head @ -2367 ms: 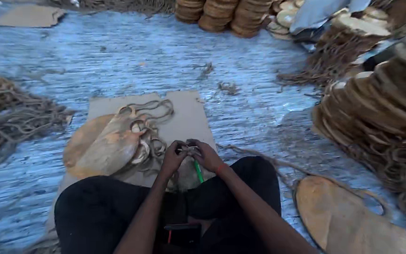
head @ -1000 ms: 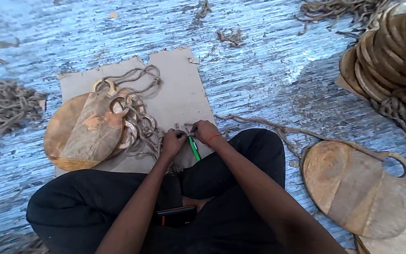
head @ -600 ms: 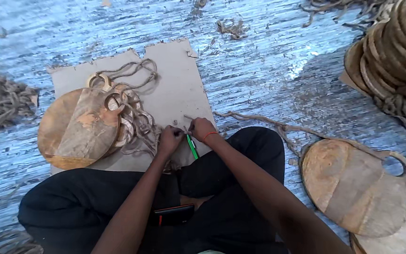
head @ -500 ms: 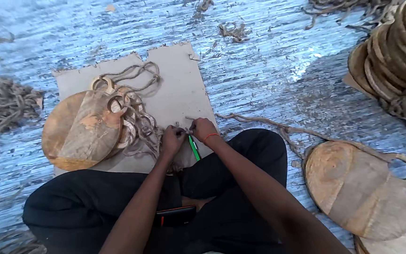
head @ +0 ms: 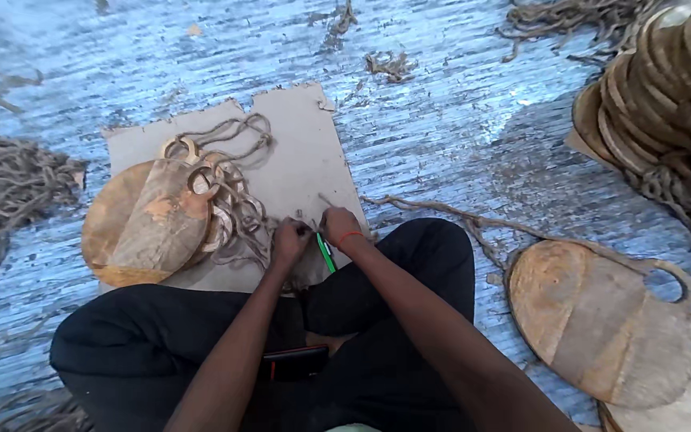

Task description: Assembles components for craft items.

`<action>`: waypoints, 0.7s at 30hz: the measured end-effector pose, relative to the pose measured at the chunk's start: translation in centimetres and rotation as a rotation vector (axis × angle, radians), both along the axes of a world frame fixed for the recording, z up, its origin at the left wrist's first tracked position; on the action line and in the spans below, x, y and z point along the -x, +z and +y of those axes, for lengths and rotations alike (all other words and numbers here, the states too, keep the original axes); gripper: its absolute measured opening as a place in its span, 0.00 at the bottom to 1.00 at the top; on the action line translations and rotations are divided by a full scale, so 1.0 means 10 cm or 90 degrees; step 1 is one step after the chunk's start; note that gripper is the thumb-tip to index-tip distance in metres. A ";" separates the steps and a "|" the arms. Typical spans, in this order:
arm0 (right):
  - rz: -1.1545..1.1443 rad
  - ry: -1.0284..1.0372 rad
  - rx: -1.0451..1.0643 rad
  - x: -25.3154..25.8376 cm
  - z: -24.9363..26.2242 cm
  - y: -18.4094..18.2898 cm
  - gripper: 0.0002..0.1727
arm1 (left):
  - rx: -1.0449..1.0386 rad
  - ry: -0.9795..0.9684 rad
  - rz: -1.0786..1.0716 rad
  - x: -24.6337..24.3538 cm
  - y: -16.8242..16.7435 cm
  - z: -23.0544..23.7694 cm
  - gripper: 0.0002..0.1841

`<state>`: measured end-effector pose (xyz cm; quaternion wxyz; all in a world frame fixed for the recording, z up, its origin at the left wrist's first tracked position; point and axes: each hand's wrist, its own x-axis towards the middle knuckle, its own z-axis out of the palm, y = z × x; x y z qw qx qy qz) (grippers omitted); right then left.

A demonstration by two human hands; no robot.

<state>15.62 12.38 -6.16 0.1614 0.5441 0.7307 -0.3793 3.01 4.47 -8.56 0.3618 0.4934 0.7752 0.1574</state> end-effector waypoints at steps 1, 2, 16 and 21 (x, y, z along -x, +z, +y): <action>0.001 0.004 -0.002 0.00 0.00 -0.02 0.11 | 0.000 0.005 -0.002 0.00 -0.01 -0.01 0.10; 0.000 0.008 -0.006 0.01 0.03 -0.04 0.11 | 0.003 0.006 -0.003 0.01 -0.03 0.03 0.10; 0.239 -0.212 -0.078 -0.25 0.20 0.03 0.20 | -0.079 0.101 -0.207 0.29 0.19 0.01 0.16; 0.308 -0.242 -0.148 -0.34 0.22 0.20 0.24 | -0.160 0.131 -0.313 0.73 0.79 -0.11 0.15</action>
